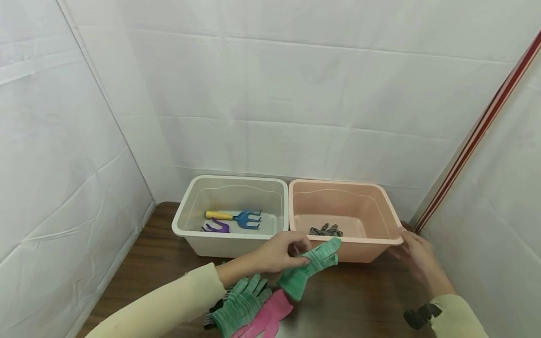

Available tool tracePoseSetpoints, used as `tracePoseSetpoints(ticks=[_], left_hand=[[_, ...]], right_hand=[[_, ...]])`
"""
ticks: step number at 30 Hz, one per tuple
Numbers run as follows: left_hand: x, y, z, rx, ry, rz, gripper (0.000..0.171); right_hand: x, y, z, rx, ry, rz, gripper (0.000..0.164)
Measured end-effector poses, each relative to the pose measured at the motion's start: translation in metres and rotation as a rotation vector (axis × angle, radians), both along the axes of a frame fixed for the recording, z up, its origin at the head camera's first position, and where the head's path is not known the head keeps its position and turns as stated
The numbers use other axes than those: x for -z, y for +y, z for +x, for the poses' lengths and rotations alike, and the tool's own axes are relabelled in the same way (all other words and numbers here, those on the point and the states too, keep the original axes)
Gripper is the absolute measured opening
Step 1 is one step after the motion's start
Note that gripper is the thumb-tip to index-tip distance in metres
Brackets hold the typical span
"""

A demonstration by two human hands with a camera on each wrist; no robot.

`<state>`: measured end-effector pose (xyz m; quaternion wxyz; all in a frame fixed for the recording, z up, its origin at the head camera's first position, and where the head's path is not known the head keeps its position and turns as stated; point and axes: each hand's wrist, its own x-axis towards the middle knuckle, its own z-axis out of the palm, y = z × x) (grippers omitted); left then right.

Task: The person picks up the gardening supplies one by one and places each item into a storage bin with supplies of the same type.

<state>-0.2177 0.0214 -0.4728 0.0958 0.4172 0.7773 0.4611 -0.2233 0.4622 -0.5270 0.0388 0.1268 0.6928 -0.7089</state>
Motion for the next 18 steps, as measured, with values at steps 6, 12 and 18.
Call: tracePoseSetpoints(ticks=[6, 12, 18], left_hand=[[-0.003, 0.003, -0.006, 0.009, 0.039, -0.018, 0.018], [-0.006, 0.005, -0.012, -0.007, 0.043, -0.011, 0.019], [-0.011, 0.006, -0.017, -0.024, 0.029, 0.023, 0.018]], right_hand=[[-0.001, 0.000, 0.001, -0.015, 0.001, 0.004, 0.092], [-0.001, -0.001, 0.000, -0.007, -0.016, 0.025, 0.092], [-0.001, -0.002, 0.000, -0.014, -0.009, 0.031, 0.091]])
